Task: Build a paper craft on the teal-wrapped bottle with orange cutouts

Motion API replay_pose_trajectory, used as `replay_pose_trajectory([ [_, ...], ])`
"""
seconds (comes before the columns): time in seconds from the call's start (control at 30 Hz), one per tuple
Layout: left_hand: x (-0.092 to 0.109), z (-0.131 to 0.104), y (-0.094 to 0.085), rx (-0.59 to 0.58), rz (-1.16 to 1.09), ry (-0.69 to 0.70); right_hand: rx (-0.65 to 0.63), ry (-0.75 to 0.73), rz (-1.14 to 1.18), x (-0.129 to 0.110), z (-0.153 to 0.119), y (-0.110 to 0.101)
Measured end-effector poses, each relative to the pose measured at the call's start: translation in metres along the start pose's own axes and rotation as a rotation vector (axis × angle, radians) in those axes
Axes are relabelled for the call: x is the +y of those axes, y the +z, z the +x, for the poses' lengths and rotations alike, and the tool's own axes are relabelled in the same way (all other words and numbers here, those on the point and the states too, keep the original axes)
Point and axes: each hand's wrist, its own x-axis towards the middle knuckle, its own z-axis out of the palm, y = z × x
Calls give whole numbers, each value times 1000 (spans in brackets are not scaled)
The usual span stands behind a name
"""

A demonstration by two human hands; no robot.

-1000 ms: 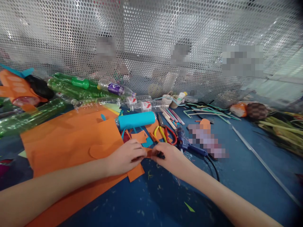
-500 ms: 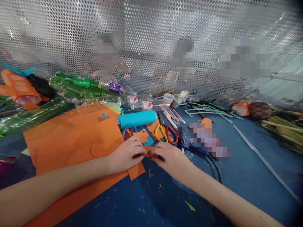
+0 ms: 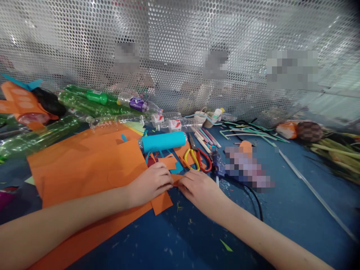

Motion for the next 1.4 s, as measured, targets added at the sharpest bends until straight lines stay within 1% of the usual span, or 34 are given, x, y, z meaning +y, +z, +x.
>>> replay_pose_trajectory([
  [0.1, -1, 0, 4, -37, 196, 95, -5, 3, -91, -1, 1, 4],
  [0.2, 0, 0, 6, -64, 293, 124, -13, 21, -140, -1, 1, 8],
  [0.27, 1, 1, 5, -78, 269, 96, -11, 35, -136, -1, 1, 9],
  [0.33, 4, 2, 1, -85, 197, 32, -1, 44, -107, 0, 1, 9],
  [0.43, 5, 4, -3, -79, 71, -70, 27, 31, -61, 1, 1, 7],
  [0.5, 4, 4, -3, -66, 8, -100, 42, 12, -45, 2, 1, 6],
  [0.6, 0, 3, -1, -45, -45, -92, 42, 13, -27, 3, 1, 6],
  [0.77, -3, 0, 1, -25, -35, -45, 44, 22, -10, 3, 1, 6],
  [1.07, -3, 1, 2, -17, -52, -42, 28, 35, -27, 2, 0, 3],
  [1.27, -3, 1, 1, -43, -46, -48, -13, 23, -65, 2, -1, 0],
  [1.4, -1, 2, 0, -41, -40, -65, -6, 28, -34, 3, -1, -2],
])
